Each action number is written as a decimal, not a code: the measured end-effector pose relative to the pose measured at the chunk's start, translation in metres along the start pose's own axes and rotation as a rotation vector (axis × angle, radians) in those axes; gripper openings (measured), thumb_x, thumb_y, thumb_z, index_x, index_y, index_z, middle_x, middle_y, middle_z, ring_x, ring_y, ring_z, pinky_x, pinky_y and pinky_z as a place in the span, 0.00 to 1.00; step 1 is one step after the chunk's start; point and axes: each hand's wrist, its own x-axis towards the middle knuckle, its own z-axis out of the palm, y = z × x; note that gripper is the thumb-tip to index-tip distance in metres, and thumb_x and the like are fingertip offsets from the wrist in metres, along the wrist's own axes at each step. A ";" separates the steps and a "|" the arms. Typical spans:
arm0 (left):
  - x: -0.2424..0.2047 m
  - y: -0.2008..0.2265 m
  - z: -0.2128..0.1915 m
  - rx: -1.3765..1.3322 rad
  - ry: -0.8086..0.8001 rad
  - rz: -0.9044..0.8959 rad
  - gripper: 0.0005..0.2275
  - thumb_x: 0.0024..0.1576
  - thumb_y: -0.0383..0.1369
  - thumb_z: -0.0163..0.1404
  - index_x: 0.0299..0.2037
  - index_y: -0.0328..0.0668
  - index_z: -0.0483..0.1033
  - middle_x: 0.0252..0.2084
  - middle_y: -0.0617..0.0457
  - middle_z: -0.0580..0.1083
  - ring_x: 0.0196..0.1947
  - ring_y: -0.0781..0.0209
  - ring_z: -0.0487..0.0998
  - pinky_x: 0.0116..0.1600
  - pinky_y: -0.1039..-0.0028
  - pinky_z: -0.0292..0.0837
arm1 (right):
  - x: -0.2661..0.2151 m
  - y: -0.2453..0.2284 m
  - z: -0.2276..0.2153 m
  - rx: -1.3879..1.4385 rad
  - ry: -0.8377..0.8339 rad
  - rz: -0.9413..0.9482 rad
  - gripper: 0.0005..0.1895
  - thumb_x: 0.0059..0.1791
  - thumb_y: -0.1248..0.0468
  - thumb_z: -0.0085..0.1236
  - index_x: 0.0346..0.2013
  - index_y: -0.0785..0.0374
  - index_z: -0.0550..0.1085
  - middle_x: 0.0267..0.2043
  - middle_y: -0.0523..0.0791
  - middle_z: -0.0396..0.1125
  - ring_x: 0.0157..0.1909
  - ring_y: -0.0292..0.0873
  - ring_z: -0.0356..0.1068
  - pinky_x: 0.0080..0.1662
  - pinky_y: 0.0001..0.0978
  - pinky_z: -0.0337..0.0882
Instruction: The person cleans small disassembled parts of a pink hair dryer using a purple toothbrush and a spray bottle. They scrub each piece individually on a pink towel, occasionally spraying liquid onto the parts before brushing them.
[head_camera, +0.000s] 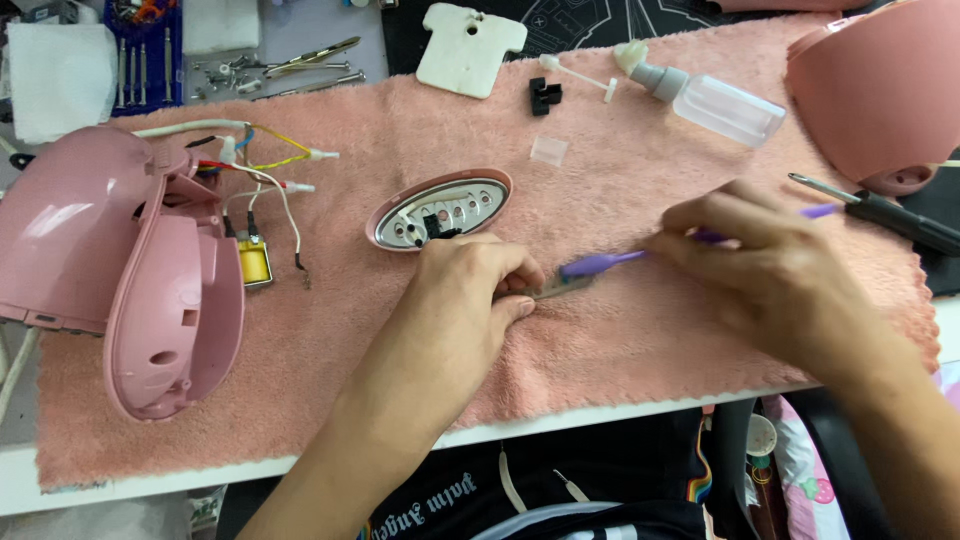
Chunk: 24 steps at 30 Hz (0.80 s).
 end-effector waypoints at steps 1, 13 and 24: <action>0.000 0.001 0.001 0.000 0.000 0.000 0.08 0.44 0.23 0.63 0.32 0.46 0.83 0.32 0.57 0.81 0.34 0.63 0.81 0.43 0.74 0.73 | -0.002 -0.002 -0.003 0.000 0.000 0.000 0.11 0.50 0.76 0.59 0.47 0.69 0.80 0.47 0.50 0.71 0.43 0.50 0.68 0.45 0.42 0.67; -0.002 0.005 -0.003 0.008 0.005 0.002 0.07 0.44 0.24 0.63 0.32 0.45 0.82 0.33 0.56 0.82 0.36 0.61 0.82 0.46 0.72 0.74 | -0.009 0.003 -0.008 0.031 -0.042 0.022 0.14 0.49 0.79 0.55 0.47 0.66 0.79 0.47 0.48 0.71 0.44 0.50 0.68 0.45 0.43 0.66; -0.013 0.013 -0.015 0.013 -0.054 0.109 0.04 0.54 0.25 0.55 0.37 0.40 0.79 0.38 0.52 0.76 0.40 0.56 0.78 0.50 0.69 0.71 | -0.032 0.014 -0.026 -0.147 0.175 0.176 0.14 0.56 0.81 0.63 0.49 0.60 0.82 0.44 0.48 0.71 0.42 0.48 0.66 0.43 0.38 0.67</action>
